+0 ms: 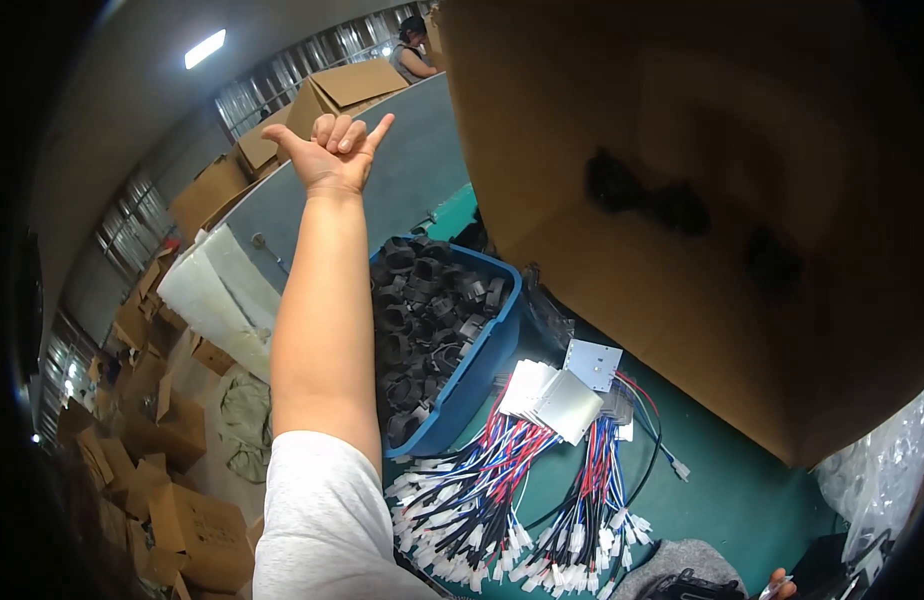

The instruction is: The person assembles a plastic housing by integrating a wiring harness and securing a circuit board with screws using an electric screwdriver.

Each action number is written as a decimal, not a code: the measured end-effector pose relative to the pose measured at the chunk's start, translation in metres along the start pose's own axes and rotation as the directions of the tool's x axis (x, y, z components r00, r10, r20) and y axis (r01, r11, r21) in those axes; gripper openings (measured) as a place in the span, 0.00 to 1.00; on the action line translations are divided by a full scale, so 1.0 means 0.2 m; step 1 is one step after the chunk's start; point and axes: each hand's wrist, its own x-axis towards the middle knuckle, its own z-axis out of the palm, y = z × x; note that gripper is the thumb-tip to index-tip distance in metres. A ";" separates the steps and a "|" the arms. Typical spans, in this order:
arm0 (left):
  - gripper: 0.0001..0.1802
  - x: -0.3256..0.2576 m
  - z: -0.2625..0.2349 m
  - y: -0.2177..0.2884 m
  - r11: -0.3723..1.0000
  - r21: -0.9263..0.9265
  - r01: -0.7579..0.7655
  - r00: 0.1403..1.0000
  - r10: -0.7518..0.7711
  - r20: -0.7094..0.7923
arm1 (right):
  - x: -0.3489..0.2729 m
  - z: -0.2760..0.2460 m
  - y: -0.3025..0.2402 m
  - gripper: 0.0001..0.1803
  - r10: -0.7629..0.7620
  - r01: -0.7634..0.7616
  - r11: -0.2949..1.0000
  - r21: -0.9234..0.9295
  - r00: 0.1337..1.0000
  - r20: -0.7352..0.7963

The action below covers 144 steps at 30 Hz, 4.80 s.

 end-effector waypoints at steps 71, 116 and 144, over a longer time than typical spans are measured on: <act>0.28 -1.62 0.08 0.22 0.450 0.862 -0.234 0.699 -0.538 0.471 | 0.10 0.19 0.06 0.46 -0.091 0.036 0.983 0.178 0.945 0.314; 0.21 -2.34 0.84 0.26 0.952 0.225 0.209 0.364 -0.289 0.885 | 0.08 0.36 0.01 0.37 -0.181 0.010 0.921 0.389 0.895 0.407; 0.10 -2.28 0.27 0.05 0.409 0.864 -0.293 0.736 -0.480 0.477 | 0.05 0.36 0.02 0.39 -0.203 0.074 0.950 0.302 0.884 0.422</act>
